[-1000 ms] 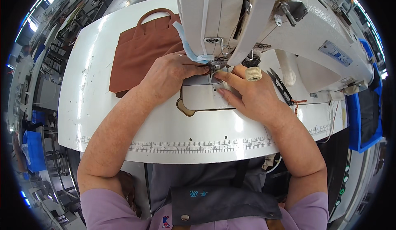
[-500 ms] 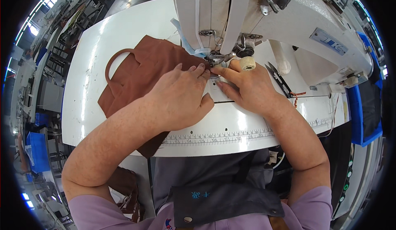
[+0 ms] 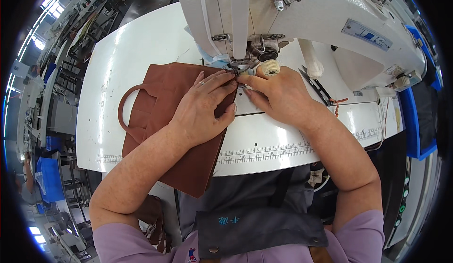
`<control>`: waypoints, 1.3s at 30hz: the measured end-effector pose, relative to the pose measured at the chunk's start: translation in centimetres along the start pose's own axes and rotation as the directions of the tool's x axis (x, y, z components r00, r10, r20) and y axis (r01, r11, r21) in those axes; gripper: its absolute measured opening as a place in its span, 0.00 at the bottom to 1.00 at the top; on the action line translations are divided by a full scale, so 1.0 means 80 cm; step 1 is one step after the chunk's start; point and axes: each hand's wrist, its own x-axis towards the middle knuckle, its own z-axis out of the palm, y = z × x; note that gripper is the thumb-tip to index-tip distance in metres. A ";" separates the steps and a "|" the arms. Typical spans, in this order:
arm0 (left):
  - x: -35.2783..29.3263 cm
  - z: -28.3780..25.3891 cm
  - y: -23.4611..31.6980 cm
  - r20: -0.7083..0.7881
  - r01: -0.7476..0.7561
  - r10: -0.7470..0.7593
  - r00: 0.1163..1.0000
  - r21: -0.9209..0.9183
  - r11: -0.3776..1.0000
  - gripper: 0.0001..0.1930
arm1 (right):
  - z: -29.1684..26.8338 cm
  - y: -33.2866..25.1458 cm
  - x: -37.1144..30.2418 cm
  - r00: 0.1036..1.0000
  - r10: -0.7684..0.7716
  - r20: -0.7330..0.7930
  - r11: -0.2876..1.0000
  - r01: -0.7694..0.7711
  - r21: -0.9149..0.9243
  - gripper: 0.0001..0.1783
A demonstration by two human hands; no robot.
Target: The person operates an industrial sewing machine to stitch the edges of brown fabric tote bags. They guide the bags under the needle, aligning the seams and occasionally using a small tool to assist with the stitching process. Completed bags are stacked on the table to the left.
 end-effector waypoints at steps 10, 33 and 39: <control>0.002 0.014 0.014 -0.038 0.150 -0.150 0.988 0.010 0.989 0.21 | 0.000 -0.001 0.000 1.000 0.017 -0.016 1.000 -0.017 -0.020 0.14; -0.078 -0.033 0.099 0.191 0.095 -0.089 0.978 -0.027 0.995 0.40 | 0.010 0.011 -0.005 0.966 -0.201 -0.164 0.979 0.190 -0.077 0.06; -0.145 -0.036 0.106 0.195 0.119 -0.107 0.975 -0.051 0.992 0.43 | 0.007 0.006 -0.003 0.961 -0.263 -0.091 0.949 0.240 -0.206 0.07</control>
